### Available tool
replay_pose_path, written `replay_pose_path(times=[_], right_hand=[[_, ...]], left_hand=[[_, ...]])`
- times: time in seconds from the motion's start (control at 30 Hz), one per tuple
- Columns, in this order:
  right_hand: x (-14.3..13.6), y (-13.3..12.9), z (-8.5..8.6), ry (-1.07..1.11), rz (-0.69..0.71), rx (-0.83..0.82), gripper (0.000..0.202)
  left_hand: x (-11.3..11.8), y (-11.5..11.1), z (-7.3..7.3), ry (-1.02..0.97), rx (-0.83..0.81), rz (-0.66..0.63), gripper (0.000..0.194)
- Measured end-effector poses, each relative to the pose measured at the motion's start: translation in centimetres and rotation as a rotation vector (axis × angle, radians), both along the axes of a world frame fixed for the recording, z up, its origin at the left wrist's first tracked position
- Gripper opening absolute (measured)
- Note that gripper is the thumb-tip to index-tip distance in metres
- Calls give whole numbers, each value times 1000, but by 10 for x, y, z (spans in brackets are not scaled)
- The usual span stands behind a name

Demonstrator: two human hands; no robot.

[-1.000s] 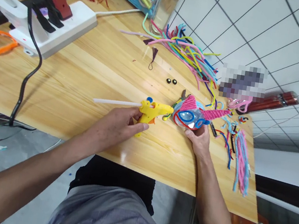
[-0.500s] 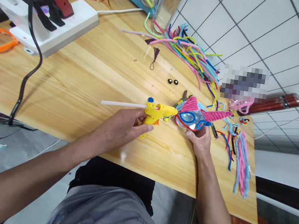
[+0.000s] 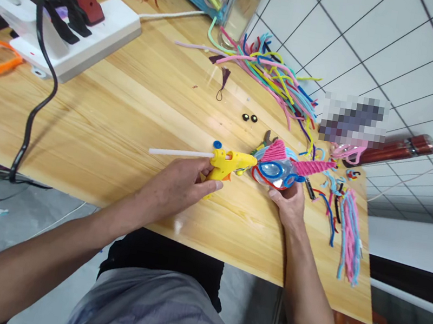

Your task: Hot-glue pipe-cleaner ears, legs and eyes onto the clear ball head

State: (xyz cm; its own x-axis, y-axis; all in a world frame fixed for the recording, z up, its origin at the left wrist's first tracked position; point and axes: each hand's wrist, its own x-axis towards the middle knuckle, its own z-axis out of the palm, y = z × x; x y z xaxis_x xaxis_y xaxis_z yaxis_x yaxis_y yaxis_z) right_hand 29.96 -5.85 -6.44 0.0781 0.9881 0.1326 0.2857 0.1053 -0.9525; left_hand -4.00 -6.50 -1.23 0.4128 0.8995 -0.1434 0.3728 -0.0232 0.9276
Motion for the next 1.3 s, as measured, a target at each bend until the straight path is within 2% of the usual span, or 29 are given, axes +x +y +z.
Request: replay_pose_path(times=[0.33, 1.07, 1.3], right_hand=[[-1, 1, 1, -8, -12, 0, 74], [0, 0, 0, -11, -1, 8, 70], [0, 0, -2, -37, 10, -15, 75]], left_hand=[[1, 1, 2, 12, -1, -4, 20], [1, 2, -4, -8, 18, -10, 24], [1, 2, -13, -37, 10, -8, 29]])
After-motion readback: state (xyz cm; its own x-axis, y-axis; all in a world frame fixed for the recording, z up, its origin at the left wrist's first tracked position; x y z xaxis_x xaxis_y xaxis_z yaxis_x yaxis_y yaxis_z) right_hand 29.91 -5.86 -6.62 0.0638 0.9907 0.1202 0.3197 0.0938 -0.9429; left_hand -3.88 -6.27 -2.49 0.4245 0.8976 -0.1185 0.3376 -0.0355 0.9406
